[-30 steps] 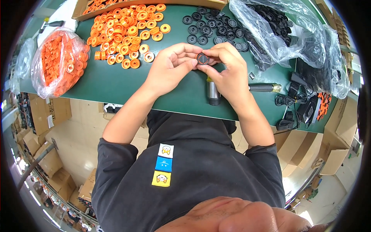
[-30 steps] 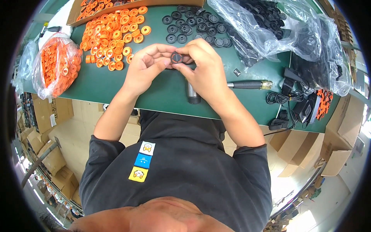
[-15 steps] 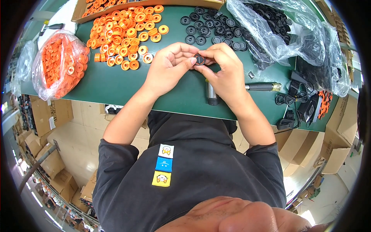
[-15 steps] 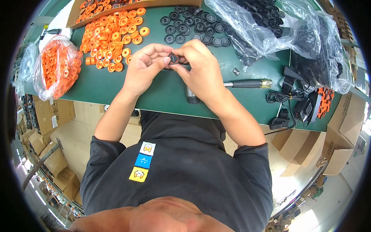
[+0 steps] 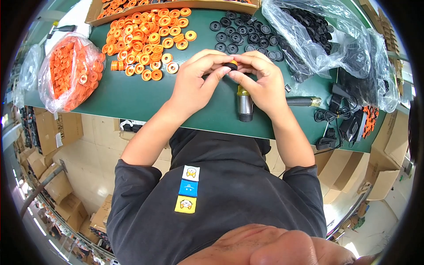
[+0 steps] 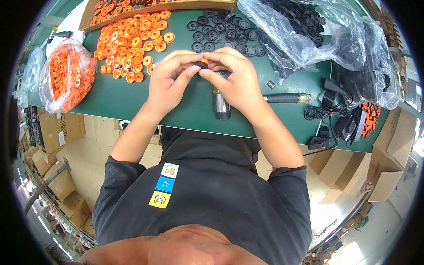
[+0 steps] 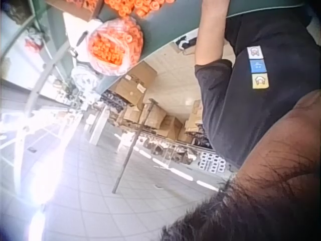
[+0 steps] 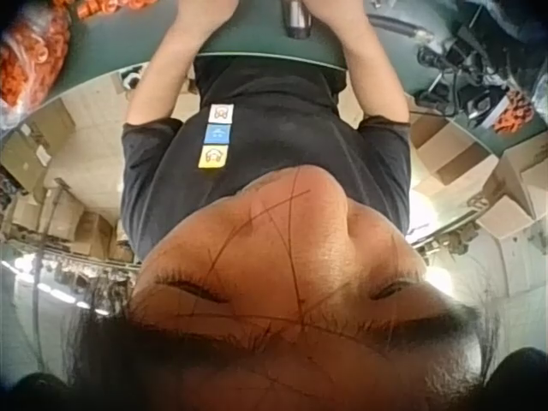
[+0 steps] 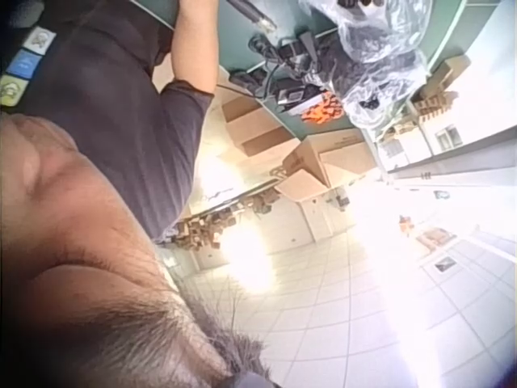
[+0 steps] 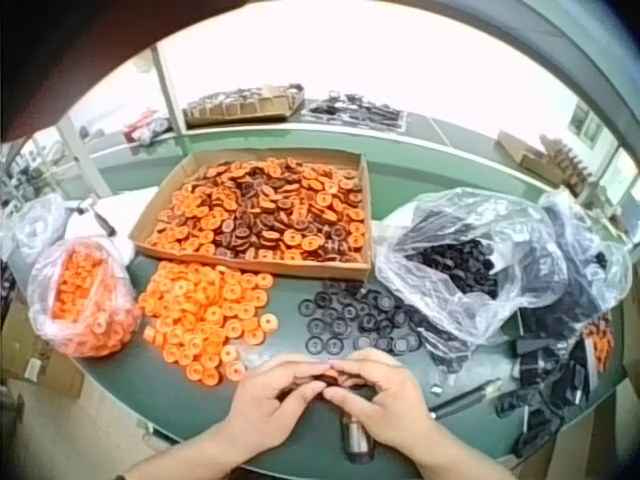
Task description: The person assembles circular components by fitting orange rings and black pieces together by hand, tapping them with a mallet, and placing the assembled parts into a box.
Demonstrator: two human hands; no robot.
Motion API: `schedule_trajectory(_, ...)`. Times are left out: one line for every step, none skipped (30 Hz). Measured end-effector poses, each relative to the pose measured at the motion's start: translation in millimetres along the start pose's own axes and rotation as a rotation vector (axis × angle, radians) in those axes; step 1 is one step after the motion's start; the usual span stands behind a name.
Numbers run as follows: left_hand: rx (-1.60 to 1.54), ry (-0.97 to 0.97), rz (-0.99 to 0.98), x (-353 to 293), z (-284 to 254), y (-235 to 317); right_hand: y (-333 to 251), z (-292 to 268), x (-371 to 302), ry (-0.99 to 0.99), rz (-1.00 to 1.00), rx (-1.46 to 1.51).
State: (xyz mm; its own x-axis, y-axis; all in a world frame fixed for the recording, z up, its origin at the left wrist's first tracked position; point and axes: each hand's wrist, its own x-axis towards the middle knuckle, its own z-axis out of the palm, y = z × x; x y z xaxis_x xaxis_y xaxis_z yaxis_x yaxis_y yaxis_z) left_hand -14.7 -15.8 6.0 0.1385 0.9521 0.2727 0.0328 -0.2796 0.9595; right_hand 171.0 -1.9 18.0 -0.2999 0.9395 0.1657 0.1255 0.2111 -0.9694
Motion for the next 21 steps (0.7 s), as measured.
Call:
schedule_trajectory(-0.001,0.002,0.000,0,-1,1,-1,1,0,-0.004,0.003,-0.020)
schedule_trajectory(0.049,-0.017,0.014,0,-3,2,-2,1,0,-0.006,0.002,-0.020)
schedule_trajectory(0.099,-0.037,0.028,0,-5,3,-1,0,-1,-0.006,0.026,0.003)
schedule_trajectory(0.100,-0.035,0.029,0,-7,4,-1,0,-1,-0.005,0.051,0.026)
schedule_trajectory(0.107,-0.058,0.001,-1,-8,5,-1,0,-1,-0.005,0.050,0.025)
schedule_trajectory(0.114,-0.082,-0.026,-1,-8,6,-1,0,-2,0.002,0.100,0.076)
schedule_trajectory(0.115,-0.082,-0.025,0,-8,6,-1,0,-2,0.009,0.150,0.127)
schedule_trajectory(0.096,-0.079,-0.033,-1,-9,6,0,1,-2,0.003,0.148,0.123)
schedule_trajectory(0.077,-0.076,-0.040,-2,-10,5,1,2,-2,-0.004,0.150,0.116)
schedule_trajectory(0.075,-0.071,-0.038,-2,-11,4,1,3,-2,-0.011,0.151,0.109)
schedule_trajectory(0.053,-0.049,-0.043,-1,-9,3,3,1,-2,-0.013,0.148,0.110)
schedule_trajectory(0.030,-0.028,-0.048,-1,-7,2,4,0,-2,-0.027,0.153,0.099)
schedule_trajectory(0.031,-0.026,-0.045,-1,-7,1,5,-1,-2,-0.040,0.158,0.086)
schedule_trajectory(0.013,-0.028,-0.055,-1,-6,1,6,-2,-2,-0.040,0.154,0.085)
schedule_trajectory(-0.006,-0.031,-0.065,-1,-5,1,6,-2,-2,-0.043,0.169,0.095)
schedule_trajectory(-0.008,-0.030,-0.059,0,-5,2,5,-4,-3,-0.045,0.184,0.105)
schedule_trajectory(-0.063,-0.060,-0.168,0,-7,2,4,-4,-2,-0.048,0.180,0.103)
schedule_trajectory(-0.120,-0.090,-0.276,1,-9,2,2,-6,-3,-0.060,0.184,0.094)
schedule_trajectory(-0.122,-0.086,-0.272,3,-11,2,-1,-9,-4,-0.071,0.190,0.085)
schedule_trajectory(-0.132,-0.181,-0.367,4,-18,1,-9,-12,-5,-0.031,0.104,-0.001)
schedule_trajectory(-0.144,-0.277,-0.462,5,-23,1,-18,-18,-8,0.008,0.019,-0.087)
